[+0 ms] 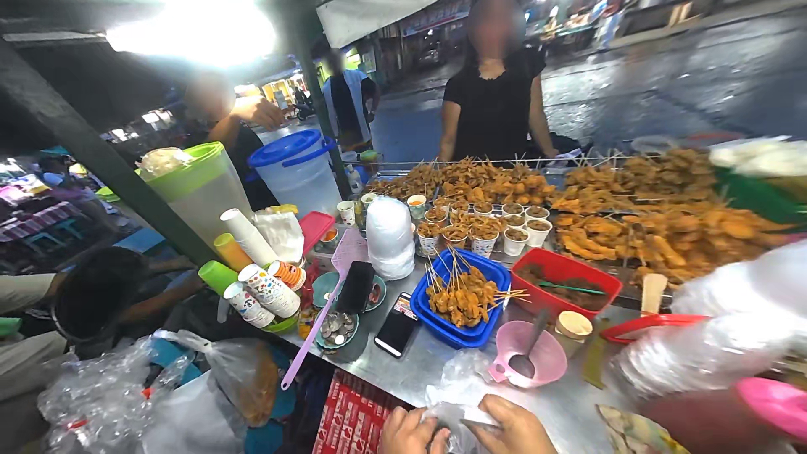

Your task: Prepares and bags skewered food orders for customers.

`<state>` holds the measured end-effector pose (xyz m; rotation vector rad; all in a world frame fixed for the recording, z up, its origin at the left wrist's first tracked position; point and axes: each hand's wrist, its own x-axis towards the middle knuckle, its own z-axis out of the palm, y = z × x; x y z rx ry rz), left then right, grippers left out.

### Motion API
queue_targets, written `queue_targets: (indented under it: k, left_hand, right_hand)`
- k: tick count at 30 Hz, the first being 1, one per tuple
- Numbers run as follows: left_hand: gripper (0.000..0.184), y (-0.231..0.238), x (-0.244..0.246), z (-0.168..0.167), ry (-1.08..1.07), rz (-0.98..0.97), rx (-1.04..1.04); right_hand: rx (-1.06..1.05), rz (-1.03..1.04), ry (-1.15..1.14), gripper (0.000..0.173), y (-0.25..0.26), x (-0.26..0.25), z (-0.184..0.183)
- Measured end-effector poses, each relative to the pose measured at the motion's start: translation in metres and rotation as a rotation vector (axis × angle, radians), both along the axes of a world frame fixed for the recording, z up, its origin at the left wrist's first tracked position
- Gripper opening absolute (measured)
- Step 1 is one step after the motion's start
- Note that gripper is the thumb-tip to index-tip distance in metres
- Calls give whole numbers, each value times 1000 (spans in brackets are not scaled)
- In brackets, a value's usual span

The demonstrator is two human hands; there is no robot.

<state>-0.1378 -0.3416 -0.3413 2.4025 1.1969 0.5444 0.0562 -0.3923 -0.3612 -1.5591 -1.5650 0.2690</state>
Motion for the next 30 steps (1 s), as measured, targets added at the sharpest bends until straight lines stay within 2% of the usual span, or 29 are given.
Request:
queue_targets:
  k: [2,6,10,15,17,20,24,25,27,30]
  left_hand:
    - [25,-2,0,3,-28,-78,-21]
    - [38,-11,6,2,-193,-236,-216]
    - [39,-7,5,3,-161,-137,-341]
    - [45,4,-6,8,-190,35,-288]
    - [40,3,-11,4,-262,89,-184]
    - [31,0,-15,-6,-276,176,-31]
    - [16,2,-26,-14,-343,250,53]
    - [18,5,-31,-14,-331,256,43]
    - [30,10,-47,-12,-270,257,-51]
    - [40,16,-76,-13,-94,337,-242]
  right_hand:
    - [59,-14,-67,17,3,-1,-6]
    - [94,-28,-80,16,8,-4,-7]
    - [50,11,-66,5,5,-4,-5]
    - [-31,-42,-44,16,3,5,-4]
    - [-85,-101,43,20,5,12,-5]
    - [-212,-128,342,21,8,20,-7]
    - [-367,41,851,18,11,19,2]
    - [-379,91,877,17,13,19,1]
    - [-406,146,787,16,18,20,-1]
    - [-566,211,653,26,40,23,10]
